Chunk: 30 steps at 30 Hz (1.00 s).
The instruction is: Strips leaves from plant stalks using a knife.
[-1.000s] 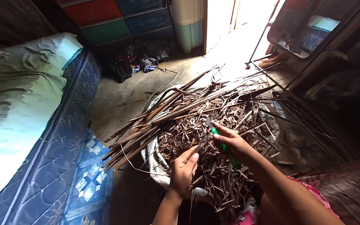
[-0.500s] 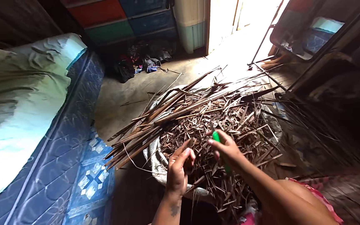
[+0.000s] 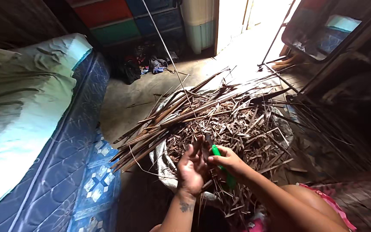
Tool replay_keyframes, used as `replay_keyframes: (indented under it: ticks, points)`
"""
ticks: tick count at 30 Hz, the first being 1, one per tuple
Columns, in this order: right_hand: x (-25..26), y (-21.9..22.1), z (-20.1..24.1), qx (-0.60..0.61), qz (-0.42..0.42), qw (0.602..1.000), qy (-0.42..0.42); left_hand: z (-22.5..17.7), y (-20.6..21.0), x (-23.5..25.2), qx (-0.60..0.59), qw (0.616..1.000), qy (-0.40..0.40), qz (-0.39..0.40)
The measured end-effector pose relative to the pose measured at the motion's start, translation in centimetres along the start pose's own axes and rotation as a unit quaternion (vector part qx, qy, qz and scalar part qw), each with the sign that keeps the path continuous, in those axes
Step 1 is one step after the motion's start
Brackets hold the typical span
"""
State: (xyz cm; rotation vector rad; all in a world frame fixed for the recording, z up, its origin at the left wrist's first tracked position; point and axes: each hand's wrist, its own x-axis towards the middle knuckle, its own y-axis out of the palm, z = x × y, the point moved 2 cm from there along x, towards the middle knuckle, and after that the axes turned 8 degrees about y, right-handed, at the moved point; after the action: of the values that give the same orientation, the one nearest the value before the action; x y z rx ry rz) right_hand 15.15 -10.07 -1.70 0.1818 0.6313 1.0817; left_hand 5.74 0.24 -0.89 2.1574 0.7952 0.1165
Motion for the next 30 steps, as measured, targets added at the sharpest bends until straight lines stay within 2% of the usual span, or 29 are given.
replay_keyframes:
  ticks: [4,8,10,12,14,16,18,20,23,24,27,30]
  points:
    - [-0.3,-2.1,1.3,-0.064,0.067,0.994,0.049,-1.6,-0.8,0.9,-0.008,1.0,0.019,0.013]
    - [-0.7,-3.9,2.3,-0.216,0.17,0.953,0.127,-1.9,-1.4,1.4,-0.047,0.999,-0.004,0.026]
    - [-0.8,-4.5,2.4,-0.246,0.195,0.939,0.142,-1.9,-1.9,1.7,-0.065,0.997,-0.013,0.038]
    - [-0.9,-5.1,2.7,-0.22,0.19,0.948,0.129,-2.0,-2.3,1.9,-0.077,0.996,-0.018,0.045]
    - [-1.1,-5.6,3.3,-0.176,0.151,0.967,0.104,-2.3,-2.6,2.0,-0.081,0.995,-0.024,0.058]
    - [-1.0,-6.0,3.7,-0.146,0.103,0.981,0.078,-2.4,-2.8,1.9,-0.064,0.991,-0.038,0.11]
    - [-0.7,-6.6,3.8,-0.151,0.104,0.98,0.074,-2.6,-2.6,1.6,-0.051,0.986,-0.057,0.145]
    - [-0.6,-7.1,3.7,-0.179,0.136,0.971,0.087,-2.7,-2.0,1.2,-0.029,0.991,-0.079,0.108]
    - [-0.4,-7.4,3.3,-0.217,0.204,0.949,0.1,-2.7,-1.7,1.4,0.036,0.99,-0.134,-0.009]
    - [-0.4,-7.3,3.3,-0.231,0.216,0.942,0.11,-2.8,-1.7,1.4,0.075,0.987,-0.143,-0.005]
    - [-0.1,-7.1,3.1,-0.252,0.21,0.935,0.131,-3.0,-2.1,1.2,0.149,0.969,-0.157,0.118]
    - [-0.1,-7.4,3.4,-0.237,0.146,0.956,0.092,-3.2,-3.0,0.9,0.15,0.939,-0.209,0.229]
